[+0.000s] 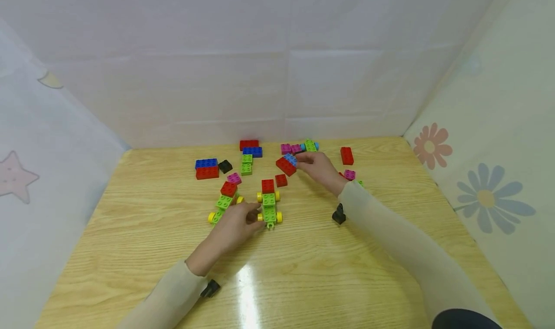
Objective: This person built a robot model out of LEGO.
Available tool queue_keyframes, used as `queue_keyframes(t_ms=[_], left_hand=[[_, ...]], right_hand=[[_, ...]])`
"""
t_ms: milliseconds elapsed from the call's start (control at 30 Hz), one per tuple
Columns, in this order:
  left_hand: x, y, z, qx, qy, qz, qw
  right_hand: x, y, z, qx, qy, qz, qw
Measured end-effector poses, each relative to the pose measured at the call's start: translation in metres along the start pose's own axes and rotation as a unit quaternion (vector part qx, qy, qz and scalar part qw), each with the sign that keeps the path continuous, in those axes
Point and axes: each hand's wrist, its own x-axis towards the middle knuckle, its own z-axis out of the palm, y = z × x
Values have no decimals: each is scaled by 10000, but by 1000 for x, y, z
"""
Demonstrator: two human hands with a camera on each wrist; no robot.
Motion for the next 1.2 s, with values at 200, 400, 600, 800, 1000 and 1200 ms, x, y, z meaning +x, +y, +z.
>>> queue_keyframes(t_ms=[200, 400, 600, 800, 1000, 1200], left_hand=[[-7, 3, -3, -109, 130, -108, 9998], [-10, 9, -3, -46, 173, -61, 9998], [-12, 12, -2, -85, 142, -1, 9999], [-13, 15, 1, -96, 35, 16, 9999], [-14, 17, 1, -98, 1, 213, 9997], [-13, 17, 2, -39, -57, 322, 9995]], right_hand=[[2, -5, 1, -261, -177, 11, 9995], [1, -6, -1, -568, -334, 124, 9977], [-3, -5, -3, -887, -329, 155, 9954], [-10, -1, -5, -1253, -156, 51, 9920], [-18, 13, -9, -1657, 70, 42, 9861], [-26, 18, -13, -1900, 363, 186, 9809]])
